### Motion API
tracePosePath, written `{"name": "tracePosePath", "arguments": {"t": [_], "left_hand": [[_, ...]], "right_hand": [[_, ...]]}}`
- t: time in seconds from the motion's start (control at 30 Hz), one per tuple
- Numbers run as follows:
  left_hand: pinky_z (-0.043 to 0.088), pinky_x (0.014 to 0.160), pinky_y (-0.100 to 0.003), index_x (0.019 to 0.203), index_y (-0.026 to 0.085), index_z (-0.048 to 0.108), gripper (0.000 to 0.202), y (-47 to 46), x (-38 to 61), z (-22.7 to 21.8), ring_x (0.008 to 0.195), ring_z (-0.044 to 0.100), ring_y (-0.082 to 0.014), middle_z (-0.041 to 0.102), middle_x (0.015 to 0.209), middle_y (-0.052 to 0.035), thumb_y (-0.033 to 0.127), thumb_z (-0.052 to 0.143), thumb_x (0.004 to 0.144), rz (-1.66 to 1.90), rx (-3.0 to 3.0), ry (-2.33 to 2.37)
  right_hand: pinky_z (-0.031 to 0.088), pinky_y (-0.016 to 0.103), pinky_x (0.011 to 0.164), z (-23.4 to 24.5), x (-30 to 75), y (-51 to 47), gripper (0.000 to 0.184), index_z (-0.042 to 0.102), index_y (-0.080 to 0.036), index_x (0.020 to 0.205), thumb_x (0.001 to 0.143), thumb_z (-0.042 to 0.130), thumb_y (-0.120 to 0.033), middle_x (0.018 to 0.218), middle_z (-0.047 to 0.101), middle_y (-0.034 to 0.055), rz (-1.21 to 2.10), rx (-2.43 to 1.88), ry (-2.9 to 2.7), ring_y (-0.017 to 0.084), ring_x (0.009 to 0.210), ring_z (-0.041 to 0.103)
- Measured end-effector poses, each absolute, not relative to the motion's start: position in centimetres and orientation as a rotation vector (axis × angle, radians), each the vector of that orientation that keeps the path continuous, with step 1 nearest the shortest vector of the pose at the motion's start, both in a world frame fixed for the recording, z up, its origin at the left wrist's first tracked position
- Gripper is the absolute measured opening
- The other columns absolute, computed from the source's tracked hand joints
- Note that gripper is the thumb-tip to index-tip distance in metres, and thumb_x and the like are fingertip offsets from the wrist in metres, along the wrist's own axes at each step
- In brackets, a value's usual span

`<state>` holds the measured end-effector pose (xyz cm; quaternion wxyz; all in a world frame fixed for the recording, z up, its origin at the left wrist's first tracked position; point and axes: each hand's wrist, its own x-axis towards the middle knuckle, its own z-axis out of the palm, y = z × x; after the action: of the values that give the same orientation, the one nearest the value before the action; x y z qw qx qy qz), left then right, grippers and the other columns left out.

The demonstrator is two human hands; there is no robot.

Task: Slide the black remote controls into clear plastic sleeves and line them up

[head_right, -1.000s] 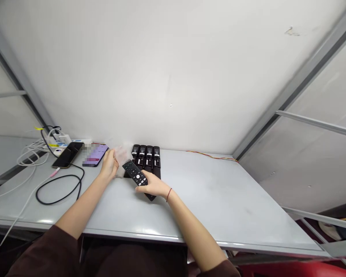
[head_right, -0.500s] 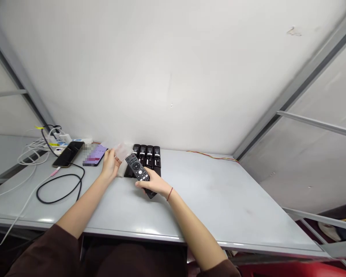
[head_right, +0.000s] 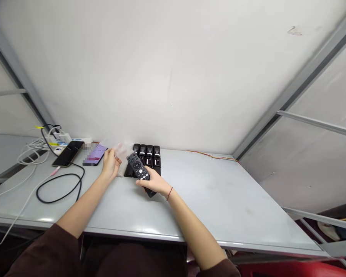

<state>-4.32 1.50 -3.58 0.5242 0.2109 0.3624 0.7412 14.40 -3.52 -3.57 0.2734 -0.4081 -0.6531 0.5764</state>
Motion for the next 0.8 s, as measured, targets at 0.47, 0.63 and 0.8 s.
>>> {"name": "tracePosePath", "arguments": {"t": [0.47, 0.63, 0.8], "left_hand": [[0.052, 0.084, -0.028, 0.107, 0.017, 0.061, 0.024, 0.4, -1.7, -4.3, 0.096, 0.064, -0.0162, 0.066, 0.112, -0.0083, 0.029, 0.048, 0.091, 1.632, 0.573, 0.739], [0.051, 0.084, -0.029, 0.104, 0.019, 0.062, 0.023, -0.8, -0.2, -4.8, 0.101, 0.062, -0.017, 0.064, 0.114, -0.0079, 0.03, 0.048, 0.091, 1.556, 0.601, 0.752], [0.051, 0.062, -0.027, 0.093, 0.018, 0.061, 0.027, -2.1, 0.8, -5.3, 0.071, 0.064, -0.0171, 0.065, 0.077, -0.0061, 0.041, 0.05, 0.088, 1.441, 0.73, 0.865]], "right_hand": [[0.046, 0.026, 0.046, -4.0, 13.7, -3.7, 0.032, 0.046, -0.022, 0.087, 0.078, 0.06, -0.05, 0.067, 0.054, -0.0025, 1.511, -1.127, -1.768, 0.012, 0.051, 0.055], [0.046, 0.026, 0.042, -4.5, 13.3, -3.6, 0.042, 0.044, -0.025, 0.1, 0.08, 0.051, -0.061, 0.063, 0.054, -0.0034, 1.468, -1.171, -1.624, 0.012, 0.044, 0.053], [0.048, 0.031, 0.042, -4.6, 13.1, -3.5, 0.046, 0.041, -0.025, 0.105, 0.082, 0.044, -0.065, 0.067, 0.056, -0.0004, 1.443, -1.184, -1.509, 0.015, 0.047, 0.055]]}}
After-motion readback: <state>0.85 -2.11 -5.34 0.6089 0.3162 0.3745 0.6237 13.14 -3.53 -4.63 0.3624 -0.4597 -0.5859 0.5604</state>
